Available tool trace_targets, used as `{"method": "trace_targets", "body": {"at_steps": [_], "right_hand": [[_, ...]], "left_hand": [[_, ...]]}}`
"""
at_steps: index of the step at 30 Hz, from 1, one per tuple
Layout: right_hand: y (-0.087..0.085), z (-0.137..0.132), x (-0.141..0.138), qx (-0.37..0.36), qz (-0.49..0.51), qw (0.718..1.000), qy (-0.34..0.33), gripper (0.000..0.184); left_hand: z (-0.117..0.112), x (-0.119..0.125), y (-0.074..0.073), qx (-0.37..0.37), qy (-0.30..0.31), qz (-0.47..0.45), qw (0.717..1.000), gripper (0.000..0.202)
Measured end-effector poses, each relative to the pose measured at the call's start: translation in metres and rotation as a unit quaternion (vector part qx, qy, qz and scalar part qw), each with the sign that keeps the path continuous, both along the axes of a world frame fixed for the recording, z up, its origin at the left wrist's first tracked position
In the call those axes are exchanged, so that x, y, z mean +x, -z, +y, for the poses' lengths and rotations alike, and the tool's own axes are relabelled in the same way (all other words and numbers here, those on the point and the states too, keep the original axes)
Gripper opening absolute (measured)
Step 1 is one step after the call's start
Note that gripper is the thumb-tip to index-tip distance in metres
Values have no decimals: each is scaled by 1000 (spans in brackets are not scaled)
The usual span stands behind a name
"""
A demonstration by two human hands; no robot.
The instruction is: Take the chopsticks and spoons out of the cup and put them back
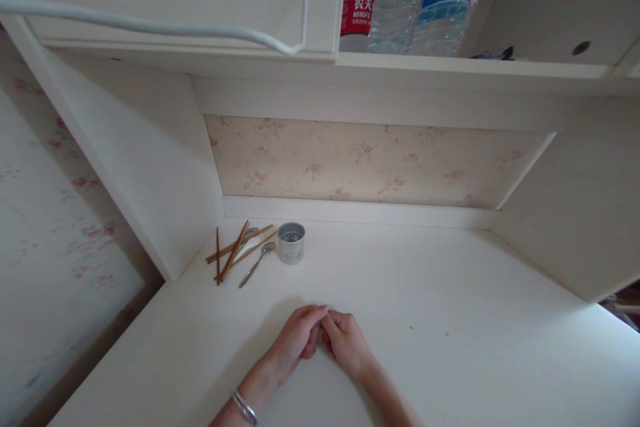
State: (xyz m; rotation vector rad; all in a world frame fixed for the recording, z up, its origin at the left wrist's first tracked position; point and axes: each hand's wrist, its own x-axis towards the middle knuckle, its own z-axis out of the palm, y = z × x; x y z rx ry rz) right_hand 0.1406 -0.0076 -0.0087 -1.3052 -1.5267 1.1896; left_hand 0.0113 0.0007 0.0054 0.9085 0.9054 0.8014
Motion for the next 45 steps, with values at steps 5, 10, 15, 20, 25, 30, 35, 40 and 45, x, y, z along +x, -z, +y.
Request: {"method": "trace_targets", "body": {"at_steps": [5, 10, 15, 20, 25, 30, 35, 40, 45], "right_hand": [[-1, -1, -3, 11, -15, 1000, 10, 56], [1, -3, -3, 24, -31, 999, 13, 56], [2, -5, -2, 33, -44, 998, 8, 53], [2, -5, -2, 33, -46, 998, 8, 50], [0, -6, -2, 33, -51, 998, 4, 51], [-5, -7, -2, 36, -58, 998, -3, 51], [-6, -6, -2, 36, -79, 996, -5, 51], [-4, -6, -2, 34, -92, 995, -8, 50], [-6, -7, -2, 39, -93, 995, -8, 48]], "left_hand": [[0, 0, -1, 0, -10, 13, 1000, 45], [-1, 2, -5, 4, -12, 17, 1000, 45], [-2, 3, -8, 2, -13, 25, 1000, 44], [-2, 2, -6, 12, -11, 30, 999, 46], [-2, 2, -8, 5, -10, 32, 999, 46], [-2, 2, -11, 4, -16, 33, 999, 47], [-2, 2, -11, 20, -12, 34, 999, 43], [-3, 2, -14, 20, -12, 31, 999, 43], [-3, 2, -13, 15, -10, 28, 999, 44]]}}
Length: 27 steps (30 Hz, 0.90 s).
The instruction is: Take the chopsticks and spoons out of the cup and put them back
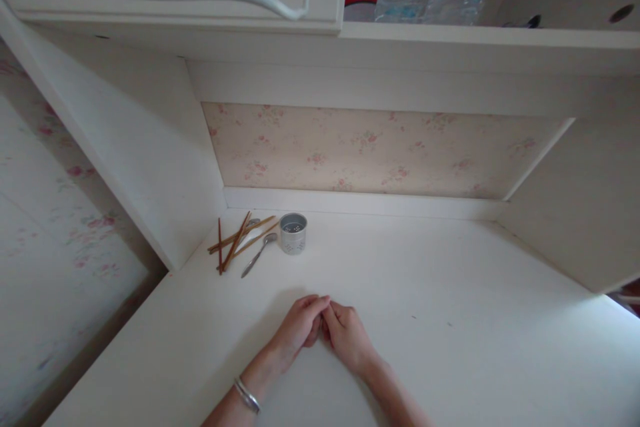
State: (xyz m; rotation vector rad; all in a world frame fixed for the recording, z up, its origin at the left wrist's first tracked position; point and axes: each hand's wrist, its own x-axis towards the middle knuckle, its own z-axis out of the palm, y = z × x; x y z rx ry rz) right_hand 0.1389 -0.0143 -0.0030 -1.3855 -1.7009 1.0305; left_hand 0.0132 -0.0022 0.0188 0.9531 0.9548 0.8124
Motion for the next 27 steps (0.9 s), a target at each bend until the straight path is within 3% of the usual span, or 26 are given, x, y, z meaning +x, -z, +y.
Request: {"method": "trace_targets", "body": {"at_steps": [27], "right_hand": [[-3, -1, 0, -10, 13, 1000, -3, 51]], "left_hand": [[0, -1, 2, 1, 5, 13, 1000, 44]]}}
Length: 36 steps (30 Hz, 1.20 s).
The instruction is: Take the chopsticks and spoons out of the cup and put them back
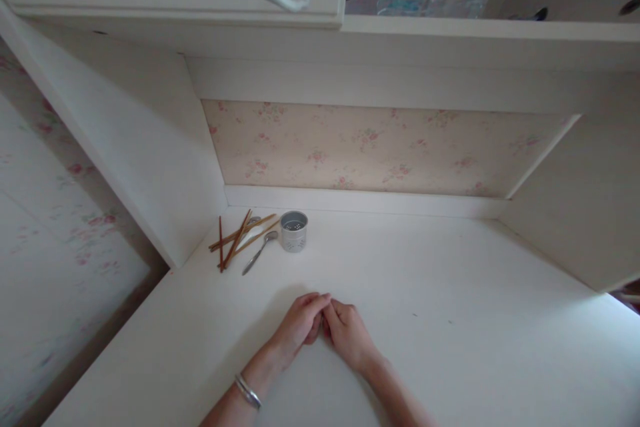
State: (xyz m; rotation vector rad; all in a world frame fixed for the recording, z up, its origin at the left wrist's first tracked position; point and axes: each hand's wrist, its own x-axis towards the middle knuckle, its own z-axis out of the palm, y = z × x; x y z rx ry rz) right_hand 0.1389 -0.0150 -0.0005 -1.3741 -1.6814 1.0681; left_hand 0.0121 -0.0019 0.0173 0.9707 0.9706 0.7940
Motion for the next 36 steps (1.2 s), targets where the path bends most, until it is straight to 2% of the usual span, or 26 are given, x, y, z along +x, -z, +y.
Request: {"method": "trace_targets", "body": {"at_steps": [5, 7, 9, 11, 14, 17, 19, 21, 25, 27, 31, 36], "right_hand": [[7, 1, 2, 39, -22, 999, 19, 51], [10, 2, 4, 56, -32, 997, 48, 53], [12, 3, 5, 61, -36, 995, 72, 56], [13, 5, 6, 52, -35, 995, 81, 59], [13, 7, 6, 40, -31, 996, 71, 61], [13, 9, 5, 38, -29, 997, 63, 61], [14, 9, 5, 46, -41, 996, 58, 60], [17, 10, 5, 63, -63, 995, 52, 58], [21, 12, 5, 64, -69, 994, 57, 56], [21, 13, 6, 56, -62, 995, 58, 57], [20, 13, 6, 56, -70, 994, 54, 58], [17, 11, 6, 67, -87, 993, 45, 57]], "left_hand": [[0, -2, 4, 25, -1, 36, 999, 43], [9, -11, 2, 74, -35, 103, 991, 41], [29, -27, -4, 147, -95, 200, 964, 38], [59, -50, -14, 237, -149, 300, 912, 33], [108, -89, -31, 326, -157, 452, 816, 33], [146, -119, -38, 332, -104, 603, 718, 45], [162, -131, -36, 314, -68, 666, 673, 58], [170, -139, -30, 286, -39, 687, 667, 65], [176, -144, -18, 231, -1, 668, 707, 65], [174, -145, -15, 233, 7, 663, 712, 64], [157, -142, -12, 255, -1, 671, 696, 59], [120, -139, -6, 273, -8, 686, 675, 57]]}}
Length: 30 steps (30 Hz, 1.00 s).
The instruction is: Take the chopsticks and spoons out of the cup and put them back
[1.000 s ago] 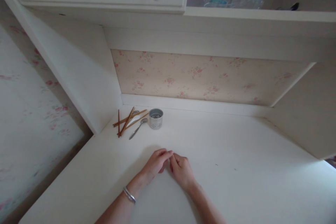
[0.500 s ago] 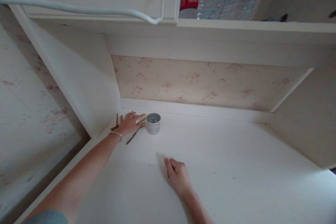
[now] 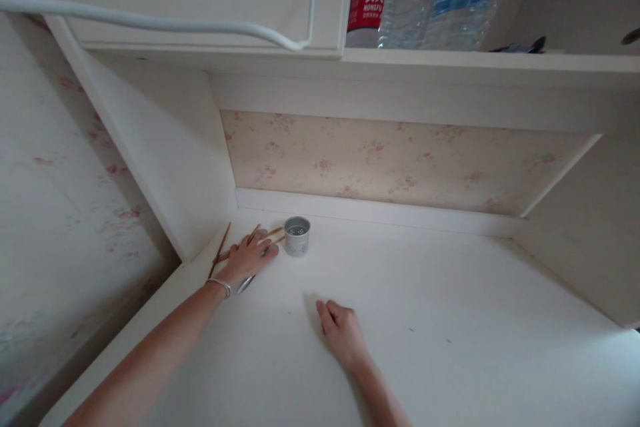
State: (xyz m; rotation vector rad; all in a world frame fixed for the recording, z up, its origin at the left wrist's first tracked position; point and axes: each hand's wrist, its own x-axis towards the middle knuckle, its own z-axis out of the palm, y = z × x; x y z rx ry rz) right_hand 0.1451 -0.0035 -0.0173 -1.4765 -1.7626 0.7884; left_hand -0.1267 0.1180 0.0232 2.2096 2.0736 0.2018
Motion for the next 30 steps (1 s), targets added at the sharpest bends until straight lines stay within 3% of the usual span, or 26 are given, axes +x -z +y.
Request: {"method": "trace_targets", "body": {"at_steps": [8, 13, 20, 25, 30], "right_hand": [[-2, -3, 0, -7, -2, 1000, 11, 55], [-4, -7, 0, -7, -2, 1000, 16, 53], [-7, -9, -2, -15, -7, 999, 30, 53], [-8, -9, -4, -19, -12, 999, 42, 54], [-7, -8, -6, -26, -1, 998, 49, 53]], "left_hand": [[-63, 6, 16, 19, -6, 11, 1000, 59], [-90, 12, 21, 39, -6, 26, 999, 58], [-96, 15, 12, 37, -10, 1, 999, 57], [-90, 20, 3, 110, -22, -20, 994, 53], [-92, 44, -12, 170, 43, -138, 975, 36]]}}
